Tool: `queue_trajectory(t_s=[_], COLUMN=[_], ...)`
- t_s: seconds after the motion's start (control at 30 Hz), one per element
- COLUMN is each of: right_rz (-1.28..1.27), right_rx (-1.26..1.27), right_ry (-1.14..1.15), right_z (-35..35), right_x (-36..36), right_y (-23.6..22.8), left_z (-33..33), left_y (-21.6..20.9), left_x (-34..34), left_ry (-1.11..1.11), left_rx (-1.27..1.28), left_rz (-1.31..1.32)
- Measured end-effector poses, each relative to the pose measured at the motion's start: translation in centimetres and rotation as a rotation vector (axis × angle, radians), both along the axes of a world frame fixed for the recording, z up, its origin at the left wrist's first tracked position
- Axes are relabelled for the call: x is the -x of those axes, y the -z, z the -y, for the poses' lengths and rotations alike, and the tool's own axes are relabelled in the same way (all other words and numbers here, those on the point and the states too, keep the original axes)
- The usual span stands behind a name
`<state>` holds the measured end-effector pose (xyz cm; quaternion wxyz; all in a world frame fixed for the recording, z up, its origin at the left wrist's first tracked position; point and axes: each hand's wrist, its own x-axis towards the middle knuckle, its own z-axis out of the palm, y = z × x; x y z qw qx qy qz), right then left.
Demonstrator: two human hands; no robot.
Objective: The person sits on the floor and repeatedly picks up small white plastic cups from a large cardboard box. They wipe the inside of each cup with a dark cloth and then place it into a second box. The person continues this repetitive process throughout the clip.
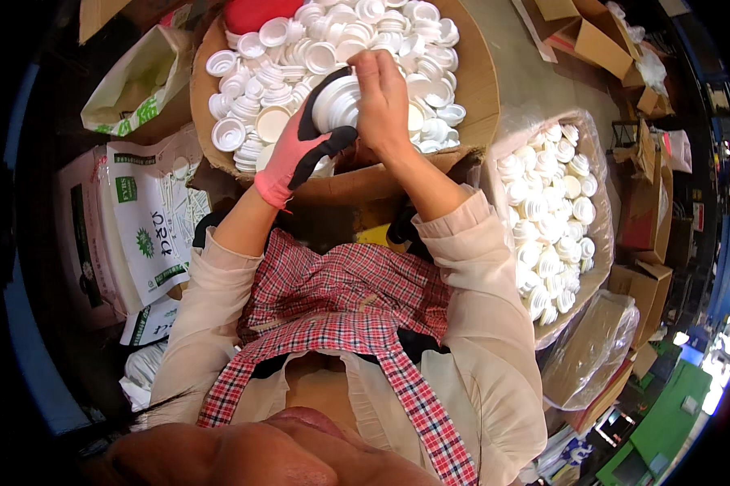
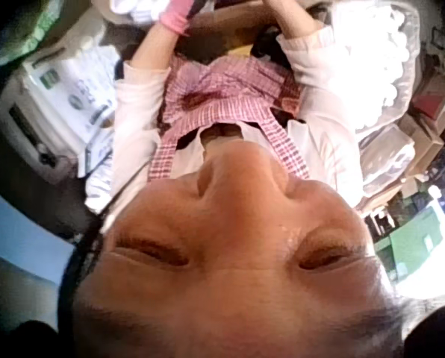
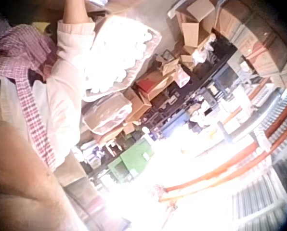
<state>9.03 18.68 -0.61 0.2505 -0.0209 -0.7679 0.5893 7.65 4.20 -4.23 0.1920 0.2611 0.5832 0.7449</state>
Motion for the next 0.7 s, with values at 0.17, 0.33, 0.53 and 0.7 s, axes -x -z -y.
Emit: queue_trajectory(t_s=[0.17,0.33,0.53,0.7], right_rz=[0.098,0.198,0.235,0.595], right_rx=[-0.007,0.427,0.182,-0.198], right_ry=[0.038,-0.553,0.300,1.049], right_z=[-1.4,-4.7,-21.5,-40.4], right_x=[-0.3,-1.9,-12.1,-23.6], right_y=[-0.6,0.7,2.4,12.7], left_z=[-1.2,-1.2,-2.6,-2.5], left_y=[2.9,-0.4,0.9,0.5], left_x=[0.3,0.7,1.3,2.3], left_ry=[-0.101,0.048,0.157,0.119], left_rx=[0.070,0.032,0.153,0.240], left_rz=[0.082,0.107,0.148,0.194])
